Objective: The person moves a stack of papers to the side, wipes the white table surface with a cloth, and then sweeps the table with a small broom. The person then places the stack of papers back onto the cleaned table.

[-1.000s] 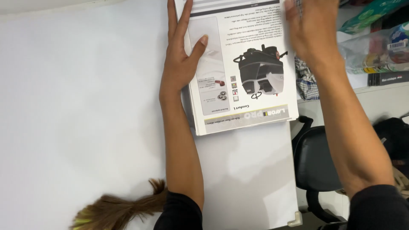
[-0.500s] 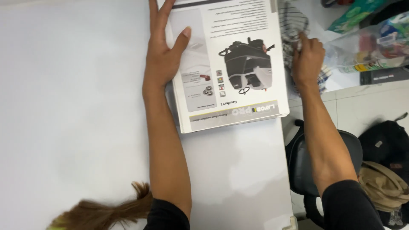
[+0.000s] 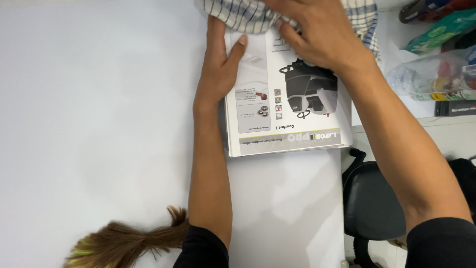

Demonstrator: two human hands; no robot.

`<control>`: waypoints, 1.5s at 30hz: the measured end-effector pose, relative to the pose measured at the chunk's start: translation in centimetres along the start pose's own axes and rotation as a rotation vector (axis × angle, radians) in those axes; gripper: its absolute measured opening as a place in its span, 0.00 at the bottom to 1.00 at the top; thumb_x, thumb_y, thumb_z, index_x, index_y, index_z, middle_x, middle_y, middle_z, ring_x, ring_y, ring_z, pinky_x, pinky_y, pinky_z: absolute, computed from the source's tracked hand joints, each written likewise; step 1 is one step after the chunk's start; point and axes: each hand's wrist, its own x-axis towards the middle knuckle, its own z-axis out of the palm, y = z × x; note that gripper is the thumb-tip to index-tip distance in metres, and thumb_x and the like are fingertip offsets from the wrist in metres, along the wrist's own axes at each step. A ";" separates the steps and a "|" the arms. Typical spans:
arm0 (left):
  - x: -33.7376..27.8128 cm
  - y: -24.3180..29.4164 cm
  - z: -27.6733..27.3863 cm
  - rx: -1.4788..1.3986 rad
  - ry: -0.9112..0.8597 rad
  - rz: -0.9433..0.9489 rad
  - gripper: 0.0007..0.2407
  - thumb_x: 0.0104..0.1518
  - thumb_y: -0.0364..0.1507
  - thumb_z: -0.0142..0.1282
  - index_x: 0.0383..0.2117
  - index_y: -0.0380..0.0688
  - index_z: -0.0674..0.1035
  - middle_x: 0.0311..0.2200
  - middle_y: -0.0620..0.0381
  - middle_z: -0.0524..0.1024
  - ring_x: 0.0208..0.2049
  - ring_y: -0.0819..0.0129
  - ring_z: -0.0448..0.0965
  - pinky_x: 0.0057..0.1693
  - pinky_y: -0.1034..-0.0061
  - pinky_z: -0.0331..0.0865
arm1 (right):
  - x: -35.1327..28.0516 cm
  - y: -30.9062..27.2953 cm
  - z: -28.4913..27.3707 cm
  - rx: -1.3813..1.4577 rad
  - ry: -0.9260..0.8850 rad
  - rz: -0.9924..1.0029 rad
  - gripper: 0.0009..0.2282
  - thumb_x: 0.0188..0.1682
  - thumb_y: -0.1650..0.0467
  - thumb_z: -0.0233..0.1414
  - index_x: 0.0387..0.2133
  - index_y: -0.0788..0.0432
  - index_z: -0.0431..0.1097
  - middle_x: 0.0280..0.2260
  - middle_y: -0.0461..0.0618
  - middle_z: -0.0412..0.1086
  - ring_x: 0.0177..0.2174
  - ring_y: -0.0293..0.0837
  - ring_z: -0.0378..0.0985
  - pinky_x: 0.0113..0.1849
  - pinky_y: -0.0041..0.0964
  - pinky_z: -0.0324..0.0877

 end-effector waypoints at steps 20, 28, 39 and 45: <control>0.9 3.1 -1.0 -0.051 -0.044 0.014 0.30 0.71 0.35 0.53 0.76 0.61 0.51 0.78 0.57 0.32 0.81 0.54 0.33 0.82 0.55 0.42 | -25.3 -21.7 1.4 1.104 -0.391 0.122 0.13 0.46 0.73 0.49 0.41 0.65 0.78 0.38 0.58 0.80 0.39 0.52 0.82 0.47 0.49 0.76; -5.2 13.2 -7.6 0.133 -0.070 -0.281 0.37 0.65 0.44 0.56 0.74 0.57 0.43 0.75 0.47 0.33 0.76 0.50 0.30 0.72 0.51 0.39 | -22.8 -21.3 2.4 -0.044 0.072 0.365 0.25 0.42 0.63 0.59 0.56 0.47 0.70 0.62 0.54 0.62 0.62 0.64 0.57 0.58 0.66 0.53; -50.3 20.1 -24.2 1.005 -0.105 -1.043 0.53 0.30 0.39 0.78 0.71 0.66 0.58 0.75 0.48 0.37 0.71 0.36 0.38 0.65 0.41 0.48 | -37.3 -28.2 4.7 0.491 0.165 0.108 0.14 0.44 0.67 0.58 0.44 0.51 0.73 0.43 0.48 0.76 0.48 0.48 0.76 0.54 0.50 0.65; -71.1 13.5 -10.6 0.529 0.645 -1.036 0.30 0.54 0.23 0.47 0.69 0.31 0.60 0.43 0.29 0.76 0.45 0.36 0.76 0.55 0.56 0.68 | -30.0 -29.0 5.0 0.044 0.056 0.026 0.22 0.42 0.70 0.63 0.53 0.50 0.72 0.57 0.55 0.71 0.59 0.63 0.66 0.59 0.61 0.55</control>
